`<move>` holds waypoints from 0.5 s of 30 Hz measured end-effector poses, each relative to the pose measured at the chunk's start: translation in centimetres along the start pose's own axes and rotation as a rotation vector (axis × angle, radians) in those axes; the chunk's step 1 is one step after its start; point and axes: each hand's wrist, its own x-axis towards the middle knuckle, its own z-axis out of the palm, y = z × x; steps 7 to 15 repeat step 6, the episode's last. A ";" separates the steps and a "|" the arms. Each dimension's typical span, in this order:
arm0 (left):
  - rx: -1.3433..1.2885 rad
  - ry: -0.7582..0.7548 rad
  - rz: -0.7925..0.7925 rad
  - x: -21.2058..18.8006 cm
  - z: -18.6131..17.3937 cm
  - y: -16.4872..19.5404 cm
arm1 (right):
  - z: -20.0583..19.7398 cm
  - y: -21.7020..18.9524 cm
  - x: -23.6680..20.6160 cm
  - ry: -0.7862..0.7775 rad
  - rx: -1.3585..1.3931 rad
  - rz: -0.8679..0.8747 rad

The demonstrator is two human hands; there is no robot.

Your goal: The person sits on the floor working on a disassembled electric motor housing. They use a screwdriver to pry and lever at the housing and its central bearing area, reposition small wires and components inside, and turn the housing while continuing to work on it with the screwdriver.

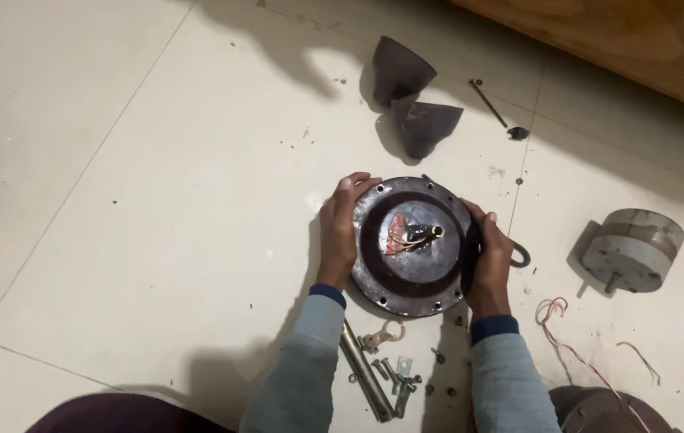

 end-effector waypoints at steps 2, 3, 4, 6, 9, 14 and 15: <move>-0.023 0.000 -0.021 0.2 -0.2 0.1 | 0.3 0.1 0.5 0.006 0.015 0.020; -0.038 -0.001 -0.030 0.3 -0.1 0.2 | 0.3 0.1 0.5 0.006 0.036 0.026; -0.018 0.004 0.000 0.4 0.0 0.1 | 0.3 0.3 0.6 0.003 0.056 0.035; 0.031 0.009 0.054 0.4 0.0 0.1 | 0.3 0.7 0.8 -0.012 -0.048 0.004; 0.031 0.009 0.054 0.4 0.0 0.1 | 0.3 0.7 0.8 -0.012 -0.048 0.004; 0.031 0.009 0.054 0.4 0.0 0.1 | 0.3 0.7 0.8 -0.012 -0.048 0.004; 0.031 0.009 0.054 0.4 0.0 0.1 | 0.3 0.7 0.8 -0.012 -0.048 0.004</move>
